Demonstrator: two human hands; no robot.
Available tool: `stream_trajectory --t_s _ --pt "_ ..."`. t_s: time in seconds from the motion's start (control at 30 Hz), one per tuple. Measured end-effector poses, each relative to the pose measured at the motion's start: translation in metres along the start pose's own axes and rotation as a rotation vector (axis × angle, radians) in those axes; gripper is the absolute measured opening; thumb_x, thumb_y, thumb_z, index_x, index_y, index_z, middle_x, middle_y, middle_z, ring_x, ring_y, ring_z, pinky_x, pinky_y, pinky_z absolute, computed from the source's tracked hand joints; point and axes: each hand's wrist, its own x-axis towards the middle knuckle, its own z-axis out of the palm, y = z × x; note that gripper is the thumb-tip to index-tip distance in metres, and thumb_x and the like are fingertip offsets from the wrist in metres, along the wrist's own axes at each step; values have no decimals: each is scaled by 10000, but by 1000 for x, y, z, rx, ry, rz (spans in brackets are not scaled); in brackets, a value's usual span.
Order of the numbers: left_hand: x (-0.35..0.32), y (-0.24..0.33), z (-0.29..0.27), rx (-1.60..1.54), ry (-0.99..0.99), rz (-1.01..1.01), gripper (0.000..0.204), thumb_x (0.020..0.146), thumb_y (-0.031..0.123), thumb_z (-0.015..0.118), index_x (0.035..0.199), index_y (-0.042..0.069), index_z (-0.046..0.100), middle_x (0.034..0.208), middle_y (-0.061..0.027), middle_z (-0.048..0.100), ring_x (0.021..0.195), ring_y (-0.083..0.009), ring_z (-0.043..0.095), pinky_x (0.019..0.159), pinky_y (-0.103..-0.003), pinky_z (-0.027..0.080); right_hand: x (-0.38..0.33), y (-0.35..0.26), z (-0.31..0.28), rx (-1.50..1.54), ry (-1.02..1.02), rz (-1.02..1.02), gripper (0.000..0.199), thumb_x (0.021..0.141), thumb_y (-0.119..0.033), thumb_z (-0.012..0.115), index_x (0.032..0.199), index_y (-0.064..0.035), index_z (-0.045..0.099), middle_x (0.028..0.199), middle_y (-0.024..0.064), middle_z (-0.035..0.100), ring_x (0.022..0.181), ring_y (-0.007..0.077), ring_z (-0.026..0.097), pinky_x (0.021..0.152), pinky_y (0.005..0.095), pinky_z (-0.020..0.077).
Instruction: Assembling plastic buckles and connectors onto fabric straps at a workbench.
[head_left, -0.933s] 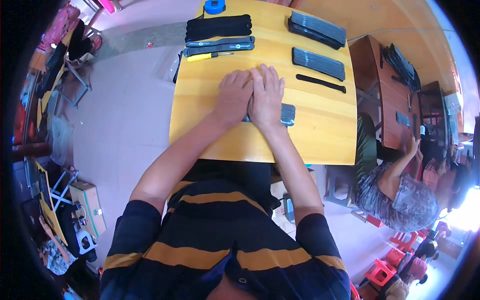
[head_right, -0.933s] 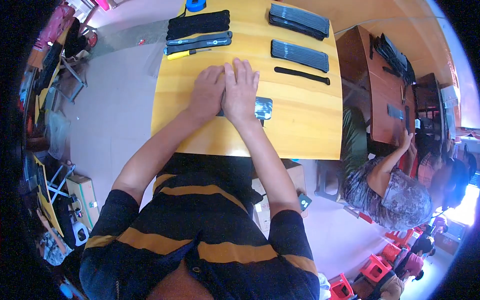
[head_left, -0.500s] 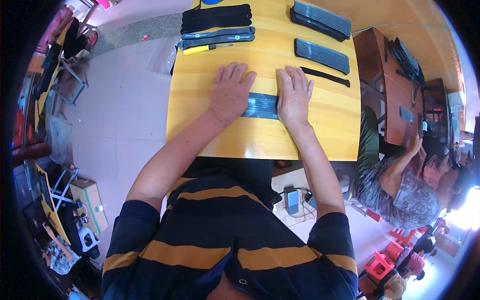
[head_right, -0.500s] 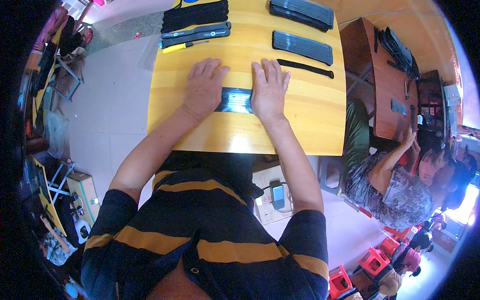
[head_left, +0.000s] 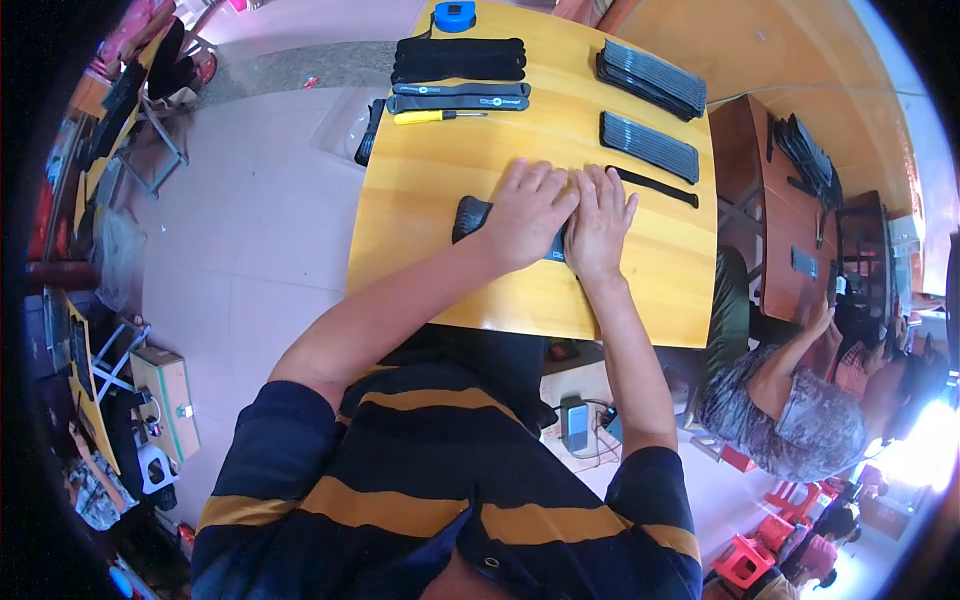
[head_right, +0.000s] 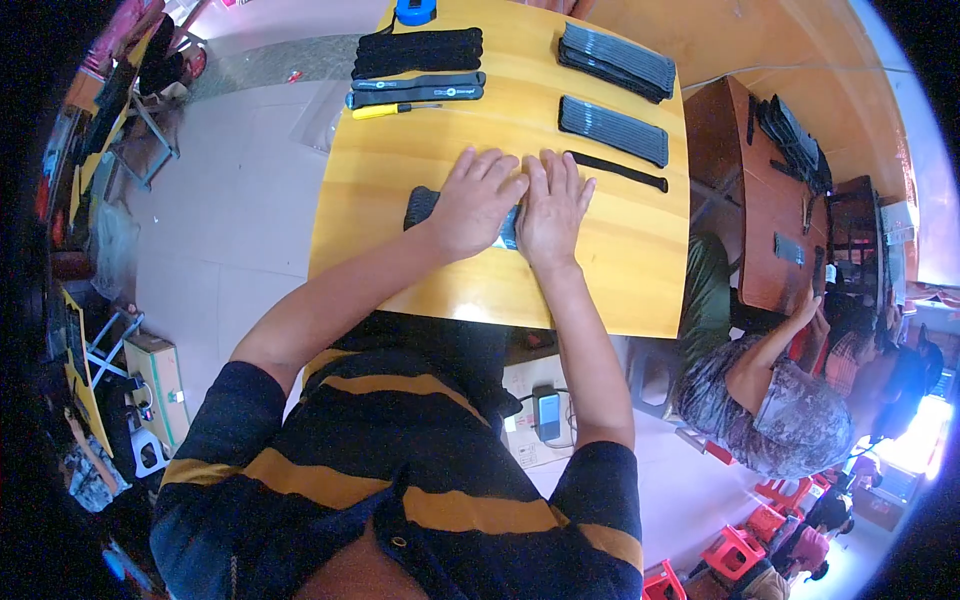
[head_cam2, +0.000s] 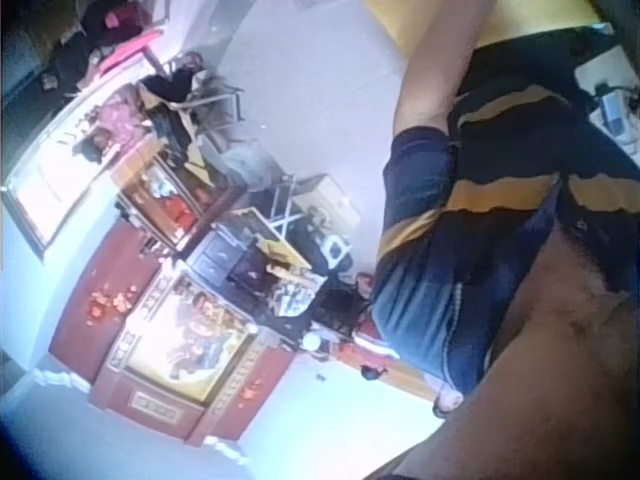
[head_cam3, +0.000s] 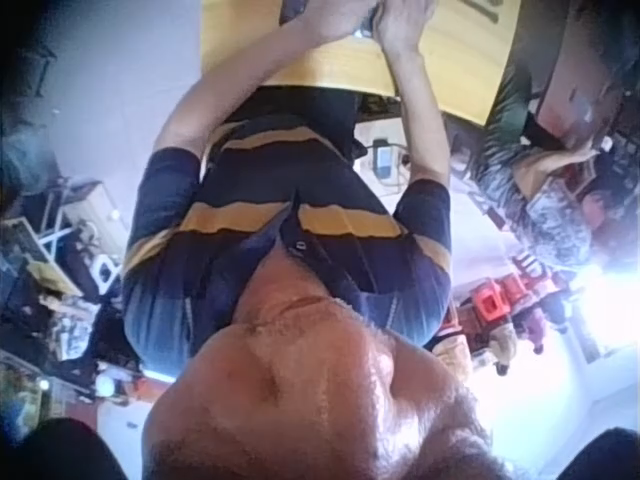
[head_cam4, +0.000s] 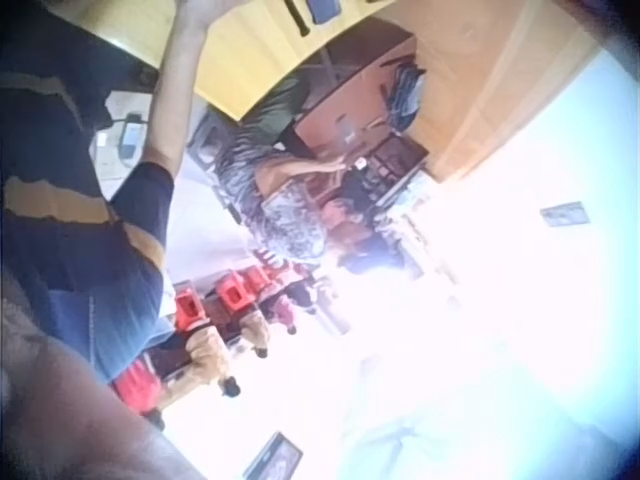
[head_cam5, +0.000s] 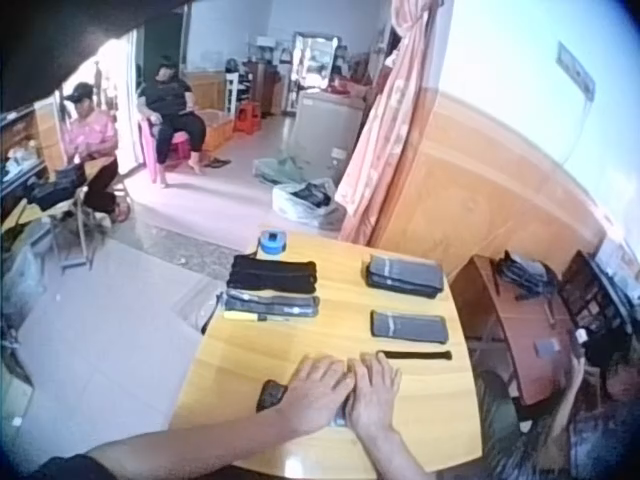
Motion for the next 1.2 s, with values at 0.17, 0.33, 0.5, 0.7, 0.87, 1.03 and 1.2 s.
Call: stream_trajectory --t_s 0.17,0.33,0.5,0.7,0.87,1.03,1.2 --pt "-13 -19 -3 19 -22 -53 336 909 201 586 1219 103 670 1325 -140 602 1326 -340 507 1139 -566 351 -1 -2 -6 -44 -4 3 438 941 -94 592 1378 -124 580 1481 146 493 1453 404 382 1183 708 182" --pt "-37 -50 -19 48 -10 -178 345 923 217 608 1243 95 651 1336 -156 584 1345 -351 487 1157 -569 322 0 -1 -8 -84 -40 24 546 904 -42 567 1440 -144 545 1505 151 463 1472 395 352 1182 720 191" --pt "-54 -72 -42 130 -45 -187 368 933 215 619 1280 91 637 1365 -159 571 1350 -358 488 1156 -571 336 -1 -1 -8 -118 25 29 405 962 -110 581 1367 -126 578 1463 147 503 1442 401 397 1166 719 239" --pt "-64 -79 -43 89 19 -197 379 928 184 619 1284 57 634 1337 -176 590 1302 -386 517 1108 -561 387 -15 36 -20 -224 30 46 386 1008 -187 558 1389 -124 550 1490 142 493 1445 387 400 1175 719 220" --pt "-72 -96 -41 -125 226 -309 337 919 138 615 1239 35 640 1241 -179 641 1201 -385 576 1053 -494 449 -13 62 -34 -232 91 101 421 965 -210 650 1362 -86 582 1414 176 560 1362 391 480 1159 583 340" --pt "-70 -87 -57 -207 174 -335 277 876 79 648 1148 22 651 1146 -165 662 1130 -365 606 1001 -469 488 19 78 -35 -144 165 4 379 930 -109 668 1307 -76 635 1301 215 628 1216 419 579 1047 504 477" --pt "-73 -87 -54 -194 220 -327 248 866 98 681 1102 21 680 1118 -154 671 1120 -359 608 1004 -463 487 28 87 -26 -59 21 23 246 894 -84 690 1139 -70 685 1158 174 674 1105 393 615 957 486 507"
